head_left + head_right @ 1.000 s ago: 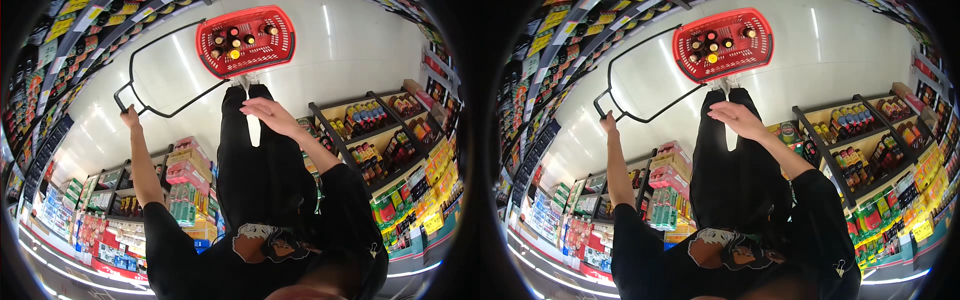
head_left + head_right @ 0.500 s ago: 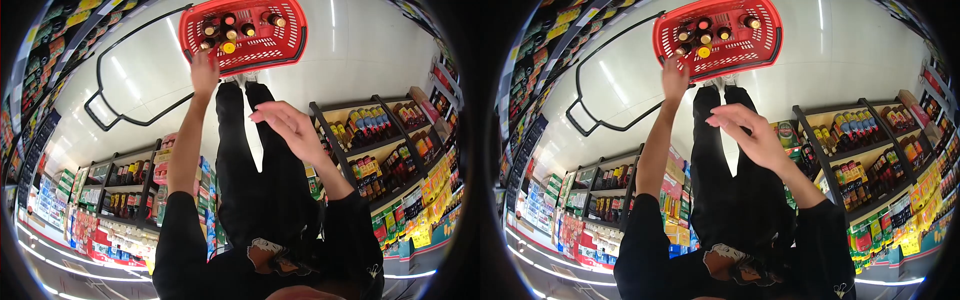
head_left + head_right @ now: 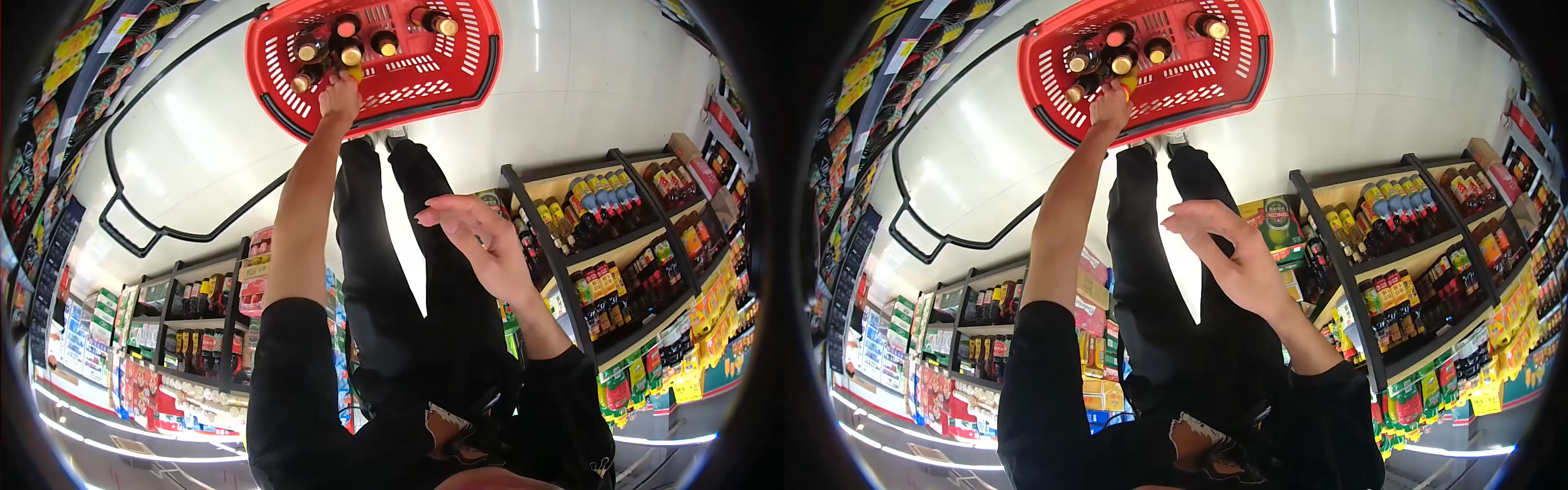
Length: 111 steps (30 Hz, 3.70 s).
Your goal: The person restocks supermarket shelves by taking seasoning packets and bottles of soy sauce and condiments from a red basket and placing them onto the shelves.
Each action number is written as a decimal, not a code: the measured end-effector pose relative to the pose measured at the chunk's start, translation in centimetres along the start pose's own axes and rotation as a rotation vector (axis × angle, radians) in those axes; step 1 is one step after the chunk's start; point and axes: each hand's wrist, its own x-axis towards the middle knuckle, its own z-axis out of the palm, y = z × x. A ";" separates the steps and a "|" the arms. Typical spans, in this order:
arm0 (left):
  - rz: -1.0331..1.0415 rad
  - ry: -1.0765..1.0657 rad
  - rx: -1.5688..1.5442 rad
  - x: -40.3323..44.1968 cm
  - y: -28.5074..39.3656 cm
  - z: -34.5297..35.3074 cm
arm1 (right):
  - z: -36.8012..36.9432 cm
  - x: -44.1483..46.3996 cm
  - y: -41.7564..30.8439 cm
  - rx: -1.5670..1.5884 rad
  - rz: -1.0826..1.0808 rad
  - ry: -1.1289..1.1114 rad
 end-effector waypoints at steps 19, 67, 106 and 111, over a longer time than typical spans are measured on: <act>0.255 0.109 -0.629 -34.5 0.5 -32.6 | 0.7 -8.7 -4.7 -0.330 -0.290 0.109; 0.515 0.423 -0.794 -44.0 2.6 -55.5 | 10.1 -16.7 -19.3 -0.299 -0.587 -0.214; 0.458 0.878 -0.844 -25.0 10.7 -64.6 | 8.4 7.9 -38.8 0.436 -0.492 -0.540; 0.531 0.900 -0.712 -22.3 10.0 -64.7 | 8.0 9.0 -38.8 0.408 -0.490 -0.578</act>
